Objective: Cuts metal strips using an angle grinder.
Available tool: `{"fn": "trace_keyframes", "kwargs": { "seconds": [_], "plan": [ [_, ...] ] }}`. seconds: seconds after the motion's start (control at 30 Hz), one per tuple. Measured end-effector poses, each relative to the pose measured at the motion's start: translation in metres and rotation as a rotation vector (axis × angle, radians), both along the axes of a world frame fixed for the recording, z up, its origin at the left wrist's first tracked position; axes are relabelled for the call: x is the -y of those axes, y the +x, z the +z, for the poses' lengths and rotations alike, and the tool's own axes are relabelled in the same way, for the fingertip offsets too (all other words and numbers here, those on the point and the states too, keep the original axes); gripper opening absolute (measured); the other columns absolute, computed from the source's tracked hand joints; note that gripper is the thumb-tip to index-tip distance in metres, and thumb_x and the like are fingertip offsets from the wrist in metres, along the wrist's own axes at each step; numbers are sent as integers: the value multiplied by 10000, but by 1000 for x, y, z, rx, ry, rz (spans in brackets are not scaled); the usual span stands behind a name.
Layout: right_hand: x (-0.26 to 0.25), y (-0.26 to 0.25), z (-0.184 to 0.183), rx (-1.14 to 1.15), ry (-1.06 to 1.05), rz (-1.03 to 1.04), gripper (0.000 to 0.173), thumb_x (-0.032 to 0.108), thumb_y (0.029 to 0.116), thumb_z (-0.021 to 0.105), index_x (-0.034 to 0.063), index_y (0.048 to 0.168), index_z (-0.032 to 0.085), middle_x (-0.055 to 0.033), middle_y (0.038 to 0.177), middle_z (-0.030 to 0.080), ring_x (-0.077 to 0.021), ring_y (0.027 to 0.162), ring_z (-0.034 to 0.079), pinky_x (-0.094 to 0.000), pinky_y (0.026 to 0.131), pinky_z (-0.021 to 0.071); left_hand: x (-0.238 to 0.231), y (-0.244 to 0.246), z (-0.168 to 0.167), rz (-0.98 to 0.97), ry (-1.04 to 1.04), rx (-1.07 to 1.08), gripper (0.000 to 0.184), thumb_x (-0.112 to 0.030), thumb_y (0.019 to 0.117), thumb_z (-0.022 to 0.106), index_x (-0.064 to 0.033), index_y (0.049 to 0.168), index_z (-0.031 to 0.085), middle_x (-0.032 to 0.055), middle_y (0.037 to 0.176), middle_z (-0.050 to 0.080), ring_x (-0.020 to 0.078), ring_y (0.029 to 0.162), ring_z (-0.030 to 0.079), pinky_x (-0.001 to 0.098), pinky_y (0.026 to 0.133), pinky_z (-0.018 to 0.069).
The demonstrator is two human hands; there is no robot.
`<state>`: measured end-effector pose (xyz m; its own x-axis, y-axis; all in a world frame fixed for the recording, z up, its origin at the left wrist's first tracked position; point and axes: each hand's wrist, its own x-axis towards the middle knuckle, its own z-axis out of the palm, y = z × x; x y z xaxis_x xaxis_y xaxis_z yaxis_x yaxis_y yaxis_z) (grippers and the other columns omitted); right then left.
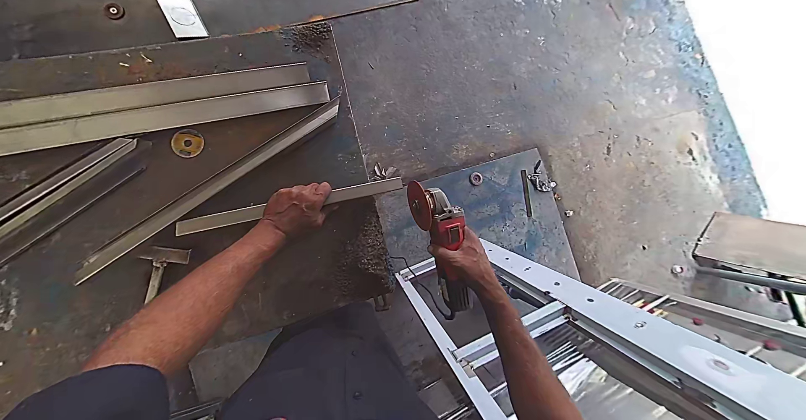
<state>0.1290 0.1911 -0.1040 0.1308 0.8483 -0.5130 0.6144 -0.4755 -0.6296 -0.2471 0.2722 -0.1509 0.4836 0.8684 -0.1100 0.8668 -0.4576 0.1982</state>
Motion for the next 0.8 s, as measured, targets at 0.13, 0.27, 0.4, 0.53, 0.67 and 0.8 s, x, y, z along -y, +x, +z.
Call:
{"fn": "trace_keyframes", "kwargs": {
  "seconds": [0.13,0.27,0.4,0.53,0.67,0.8],
  "plan": [
    [-4,0,-4,3,-15,36,713,435,666,839,81,1243,616,-31,1032,708,-101,933,686,-360,856,576,-1,-1,-1,-4,-30,-4,414,-500,1007,581,-89,978,623,92,802,648,292,733,709,457,574,561],
    [-5,-1,-5,31,-35,53,727,446,665,837,76,1250,615,-38,1041,707,-116,949,685,-377,868,570,-2,-1,-1,-8,-30,-7,406,-492,1009,578,-89,982,623,90,800,647,288,732,708,453,575,559],
    [-7,0,-3,44,-43,70,727,445,670,835,78,1257,613,-43,1049,706,-121,959,681,-385,879,562,-2,-1,-1,-2,-22,3,405,-490,1001,592,-89,965,629,94,791,649,294,718,707,461,564,558],
    [-7,2,-5,39,-32,80,721,440,672,835,81,1256,613,-36,1043,710,-115,950,686,-379,871,569,-2,-1,1,-3,-48,-5,396,-487,1002,594,-92,984,626,90,815,653,289,738,710,459,578,558],
    [-7,1,-4,37,-39,78,718,443,672,834,81,1252,614,-35,1039,708,-115,947,684,-378,869,568,-2,-1,-1,-13,-15,16,391,-472,994,605,-82,975,626,100,799,647,297,718,705,459,559,553],
    [-8,-1,-4,36,-31,80,713,440,675,833,77,1249,617,-38,1038,708,-111,945,684,-377,869,568,-2,-2,-3,-14,-30,12,384,-471,997,602,-89,977,629,89,801,649,288,726,707,455,566,556]
  ]
}}
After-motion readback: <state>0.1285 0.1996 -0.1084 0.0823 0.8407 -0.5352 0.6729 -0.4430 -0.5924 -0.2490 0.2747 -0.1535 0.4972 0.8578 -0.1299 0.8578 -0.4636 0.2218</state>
